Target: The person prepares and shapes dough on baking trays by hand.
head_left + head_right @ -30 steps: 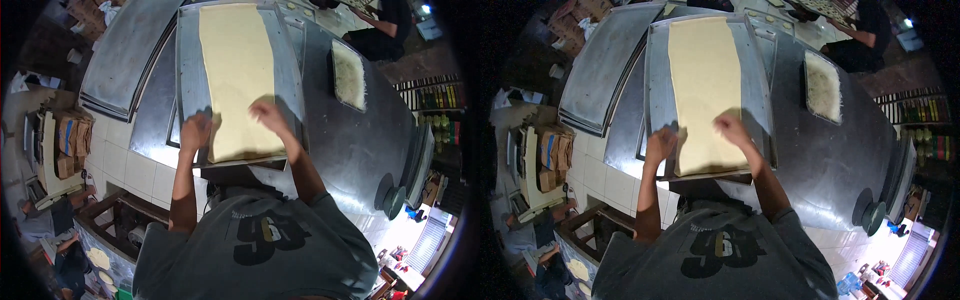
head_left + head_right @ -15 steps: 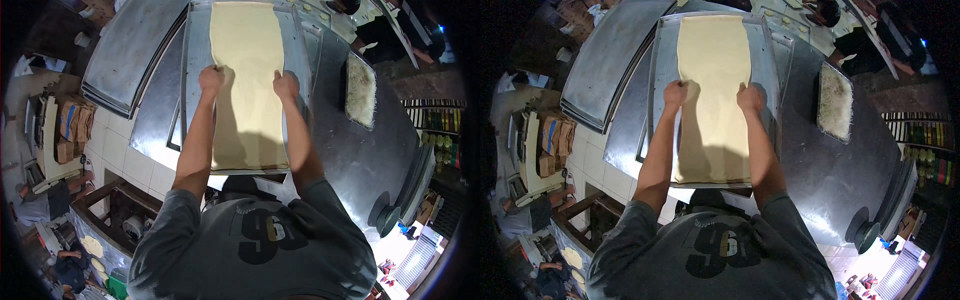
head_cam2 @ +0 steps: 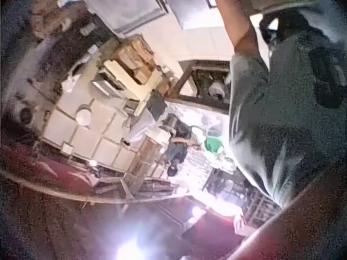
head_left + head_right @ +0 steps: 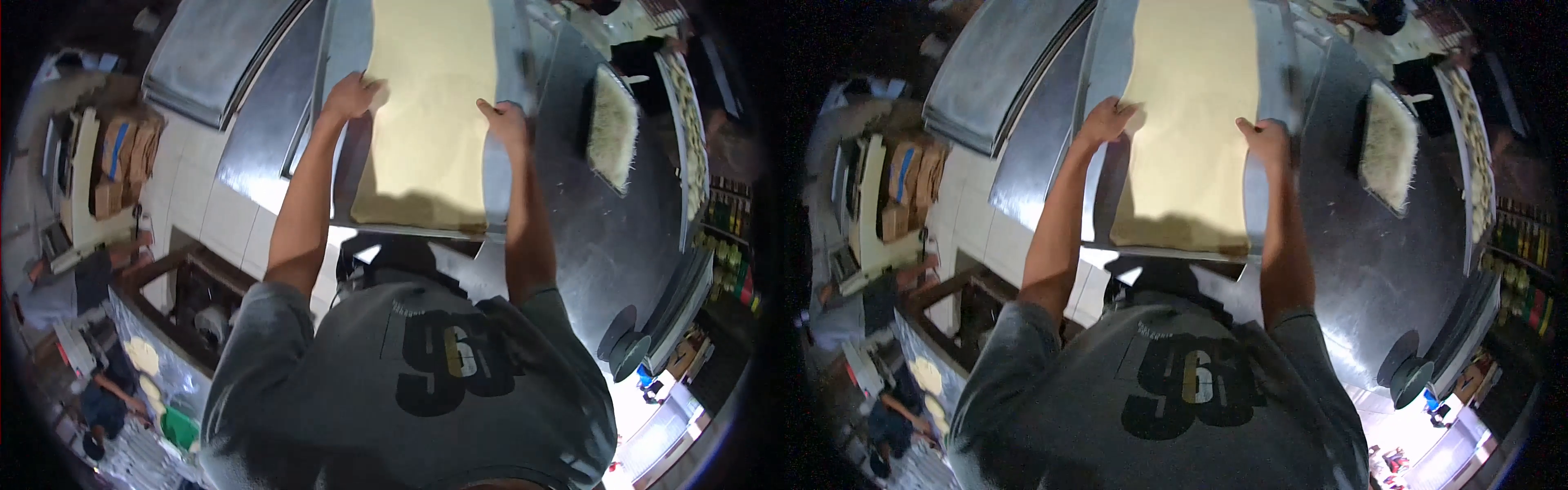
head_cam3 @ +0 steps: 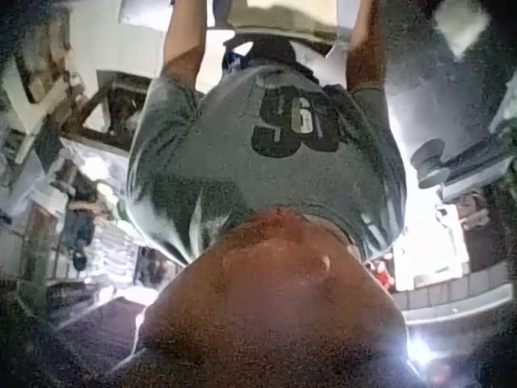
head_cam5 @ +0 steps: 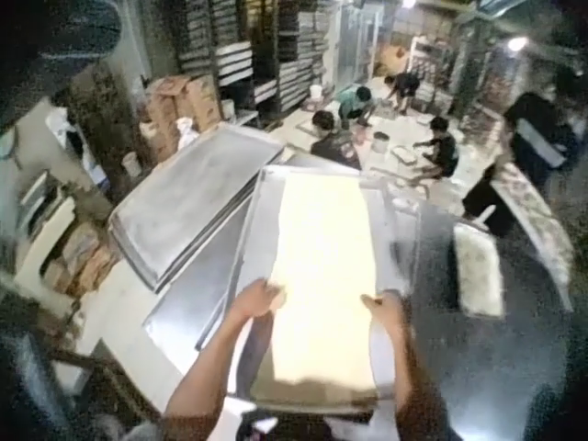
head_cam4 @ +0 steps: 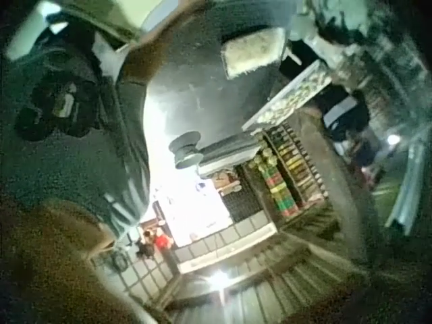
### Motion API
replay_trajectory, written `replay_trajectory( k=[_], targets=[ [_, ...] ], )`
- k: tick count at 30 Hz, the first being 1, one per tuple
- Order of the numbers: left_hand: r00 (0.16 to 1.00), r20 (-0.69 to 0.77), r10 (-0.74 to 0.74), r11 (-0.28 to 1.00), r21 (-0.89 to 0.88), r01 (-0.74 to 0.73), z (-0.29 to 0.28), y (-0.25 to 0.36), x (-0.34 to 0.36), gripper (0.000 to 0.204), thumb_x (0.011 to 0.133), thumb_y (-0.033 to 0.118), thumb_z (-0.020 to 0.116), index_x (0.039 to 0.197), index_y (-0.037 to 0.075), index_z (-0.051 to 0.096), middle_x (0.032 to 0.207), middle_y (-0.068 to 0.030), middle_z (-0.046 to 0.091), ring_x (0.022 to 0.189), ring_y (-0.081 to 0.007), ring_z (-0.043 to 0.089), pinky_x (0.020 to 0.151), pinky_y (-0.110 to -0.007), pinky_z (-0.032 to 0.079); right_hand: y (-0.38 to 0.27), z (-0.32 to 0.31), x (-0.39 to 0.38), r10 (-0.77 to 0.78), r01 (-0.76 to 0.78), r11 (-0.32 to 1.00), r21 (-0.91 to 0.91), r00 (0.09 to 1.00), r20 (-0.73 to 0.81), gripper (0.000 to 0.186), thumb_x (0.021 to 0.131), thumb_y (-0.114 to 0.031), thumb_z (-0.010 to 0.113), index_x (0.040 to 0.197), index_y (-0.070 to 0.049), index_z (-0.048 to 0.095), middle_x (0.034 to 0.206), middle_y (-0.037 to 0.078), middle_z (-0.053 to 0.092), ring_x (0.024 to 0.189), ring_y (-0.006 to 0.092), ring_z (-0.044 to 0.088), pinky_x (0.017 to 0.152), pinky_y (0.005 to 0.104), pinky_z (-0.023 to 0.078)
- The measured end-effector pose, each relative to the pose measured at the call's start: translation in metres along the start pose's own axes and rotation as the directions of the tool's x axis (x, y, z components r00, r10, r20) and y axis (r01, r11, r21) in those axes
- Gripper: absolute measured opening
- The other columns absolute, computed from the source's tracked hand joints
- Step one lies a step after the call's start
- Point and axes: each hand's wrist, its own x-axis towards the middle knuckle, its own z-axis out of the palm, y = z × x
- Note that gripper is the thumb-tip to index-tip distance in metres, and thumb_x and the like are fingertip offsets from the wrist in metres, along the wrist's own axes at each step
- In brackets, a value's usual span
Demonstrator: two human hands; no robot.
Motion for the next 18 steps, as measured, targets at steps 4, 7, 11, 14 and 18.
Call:
replay_trajectory(
  k=[4, 7, 11, 14, 18],
  targets=[
    [0.852, 0.474, -0.223, 0.975, 0.112, 0.192, -0.009, 0.025, -0.017, 0.059, 0.075, 0.052, 0.065, 0.091, -0.006, 0.067, 0.096, -0.0237, 0.066, 0.094, -0.0382, 0.063, 0.08, -0.042, 0.049, -0.001, -0.022, -0.01, 0.107, -0.107, 0.994, -0.013, 0.977, 0.186, 0.06, 0.08, -0.051, 0.069, 0.059, 0.002, 0.053, 0.052, 0.004, 0.045, 0.051, 0.0129, 0.041, 0.05, 0.0342, 0.036],
    [0.968, 0.252, 0.003, 0.95, 0.302, -0.082, -0.006, 0.011, -0.02, 0.059, 0.076, 0.052, 0.065, 0.093, -0.005, 0.068, 0.088, -0.023, 0.067, 0.088, -0.0366, 0.065, 0.077, -0.04, 0.051, -0.004, -0.005, -0.023, 0.151, -0.149, 0.962, 0.229, 0.988, 0.008, 0.059, 0.08, -0.05, 0.069, 0.058, 0.001, 0.051, 0.052, 0.004, 0.043, 0.05, 0.0125, 0.038, 0.049, 0.0346, 0.035],
    [0.982, 0.186, -0.035, 0.992, 0.125, 0.012, -0.002, 0.004, -0.044, 0.054, 0.078, 0.047, 0.067, 0.089, -0.007, 0.067, 0.071, -0.0168, 0.065, 0.066, -0.0246, 0.062, 0.062, -0.038, 0.048, 0.007, -0.003, -0.04, 0.009, -0.009, 1.0, -0.005, 0.997, 0.074, 0.055, 0.081, -0.049, 0.069, 0.061, 0.0, 0.053, 0.054, 0.004, 0.044, 0.051, 0.0124, 0.038, 0.049, 0.0341, 0.034],
    [0.981, 0.188, -0.038, 0.982, 0.189, 0.002, -0.006, 0.005, -0.054, 0.056, 0.077, 0.048, 0.066, 0.094, -0.005, 0.067, 0.089, -0.0205, 0.066, 0.082, -0.0303, 0.063, 0.074, -0.039, 0.049, 0.009, -0.011, -0.045, 0.097, -0.092, 0.984, 0.153, 0.995, -0.021, 0.053, 0.08, -0.047, 0.07, 0.067, 0.002, 0.056, 0.054, 0.004, 0.047, 0.053, 0.0121, 0.043, 0.051, 0.0322, 0.037],
    [0.996, 0.084, -0.043, 0.999, 0.025, 0.041, 0.002, 0.006, -0.063, 0.054, 0.075, 0.043, 0.069, 0.101, -0.004, 0.065, 0.104, -0.0232, 0.065, 0.095, -0.037, 0.064, 0.084, -0.04, 0.05, 0.01, -0.006, -0.052, -0.051, 0.045, 0.998, 0.053, 0.991, 0.12, 0.053, 0.08, -0.046, 0.071, 0.065, 0.003, 0.055, 0.054, 0.004, 0.048, 0.052, 0.0117, 0.044, 0.051, 0.032, 0.038]
  ],
)
